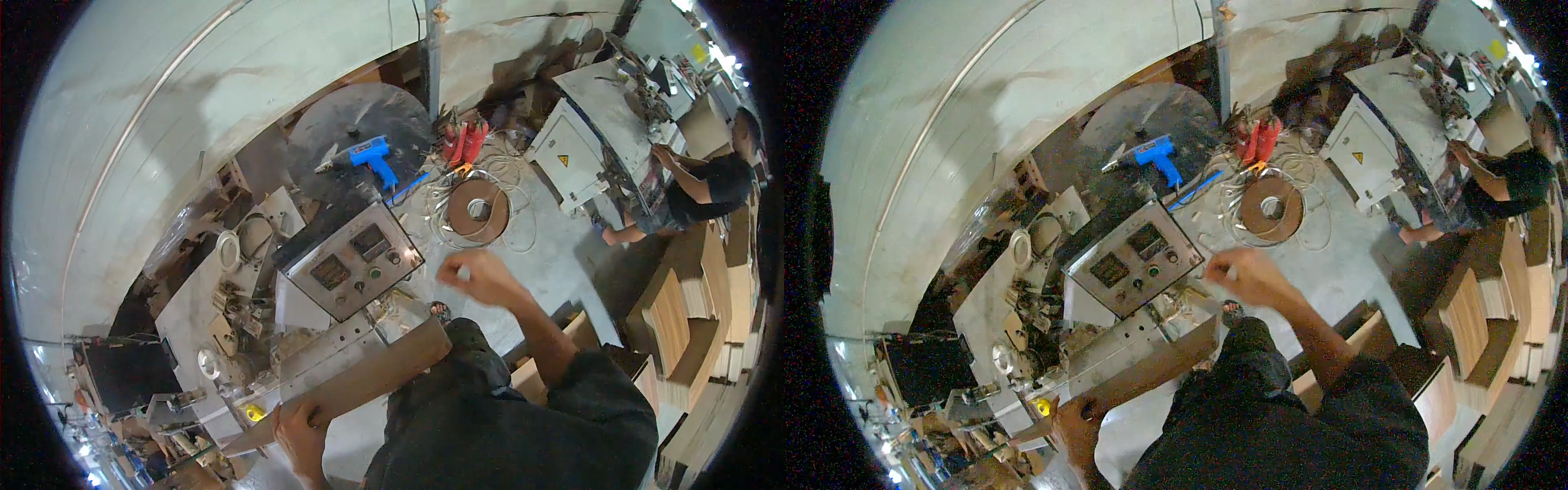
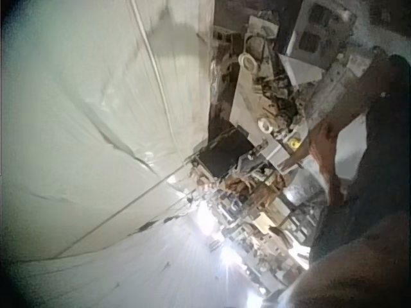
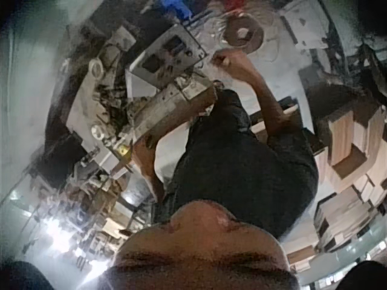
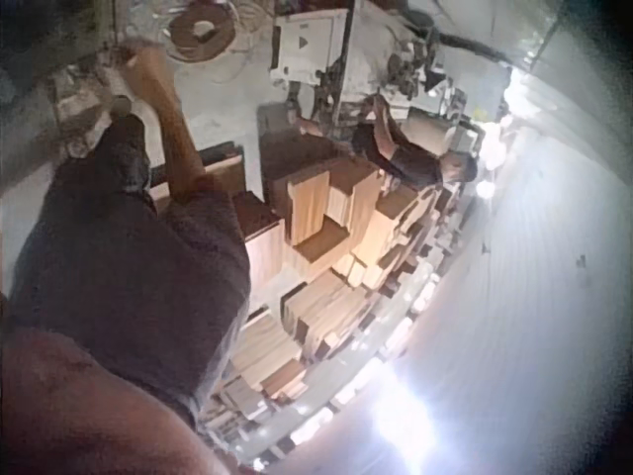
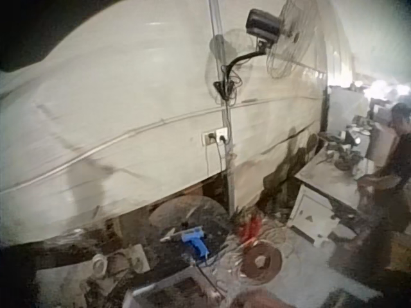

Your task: The person applies edging to the side of a wooden board using a heat gun and then trims the excess by hand.

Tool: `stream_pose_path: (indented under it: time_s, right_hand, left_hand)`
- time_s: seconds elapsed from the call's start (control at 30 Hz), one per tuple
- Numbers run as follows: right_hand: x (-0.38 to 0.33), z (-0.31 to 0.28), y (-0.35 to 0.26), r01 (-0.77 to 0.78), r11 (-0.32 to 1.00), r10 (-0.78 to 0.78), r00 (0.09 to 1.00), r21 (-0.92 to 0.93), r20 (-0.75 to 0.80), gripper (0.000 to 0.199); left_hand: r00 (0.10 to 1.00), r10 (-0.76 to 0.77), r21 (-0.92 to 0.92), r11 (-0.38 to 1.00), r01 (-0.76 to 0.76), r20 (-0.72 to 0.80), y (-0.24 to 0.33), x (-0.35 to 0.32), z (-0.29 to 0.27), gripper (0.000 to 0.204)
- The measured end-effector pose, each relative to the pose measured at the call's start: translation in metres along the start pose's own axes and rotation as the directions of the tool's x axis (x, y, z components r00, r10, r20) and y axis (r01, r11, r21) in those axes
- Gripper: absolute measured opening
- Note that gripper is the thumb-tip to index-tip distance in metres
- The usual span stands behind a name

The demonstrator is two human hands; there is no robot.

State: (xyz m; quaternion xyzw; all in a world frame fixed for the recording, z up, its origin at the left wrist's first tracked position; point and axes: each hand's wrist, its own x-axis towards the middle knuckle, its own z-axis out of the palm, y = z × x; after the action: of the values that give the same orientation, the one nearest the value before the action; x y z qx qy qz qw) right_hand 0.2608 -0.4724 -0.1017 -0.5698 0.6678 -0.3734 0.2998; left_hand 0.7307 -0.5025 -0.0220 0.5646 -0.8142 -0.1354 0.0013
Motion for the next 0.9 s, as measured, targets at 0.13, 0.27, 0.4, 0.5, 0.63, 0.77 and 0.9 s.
stream_pose_path:
  time_s: [0.13, 0.27, 0.4, 0.5, 0.63, 0.77, 0.9]
  right_hand:
    - [0.094, -0.002, 0.112, -0.265, 0.964, 0.257, 0.946, -0.018, -0.2, 0.03]
    - [0.201, 0.042, 0.194, -0.277, 0.961, 0.254, 0.914, -0.029, -0.318, 0.038]
    - [0.29, 0.095, 0.234, -0.345, 0.915, 0.245, 0.887, -0.209, -0.39, 0.062]
    - [0.336, 0.129, 0.245, -0.394, 0.884, 0.276, 0.874, -0.251, -0.399, 0.072]
    - [0.373, 0.15, 0.255, -0.48, 0.812, 0.37, 0.863, -0.331, -0.344, 0.076]
    - [0.392, 0.15, 0.273, -0.561, 0.795, 0.5, 0.821, -0.228, -0.276, 0.081]
    - [0.4, 0.136, 0.299, -0.57, 0.812, 0.584, 0.798, 0.126, -0.15, 0.067]
  left_hand:
    - [0.999, -0.049, 0.022, 0.999, 0.049, -0.007, -0.001, 0.005, 0.006, 0.024]
    - [0.998, -0.046, 0.073, 0.996, 0.049, -0.047, -0.007, 0.013, 0.01, 0.023]
    - [0.996, -0.038, 0.1, 0.994, 0.046, -0.086, -0.012, 0.02, 0.012, 0.02]
    - [0.994, -0.084, -0.024, 0.996, 0.083, -0.067, -0.018, 0.025, 0.011, 0.018]
    - [0.999, -0.041, 0.071, 0.997, 0.04, 0.017, -0.025, 0.03, 0.011, 0.022]
    - [0.998, -0.047, 0.205, 0.978, 0.037, 0.048, -0.03, 0.026, 0.014, 0.026]
    - [0.999, -0.049, 0.096, 0.994, 0.047, 0.014, -0.036, 0.02, 0.022, 0.025]
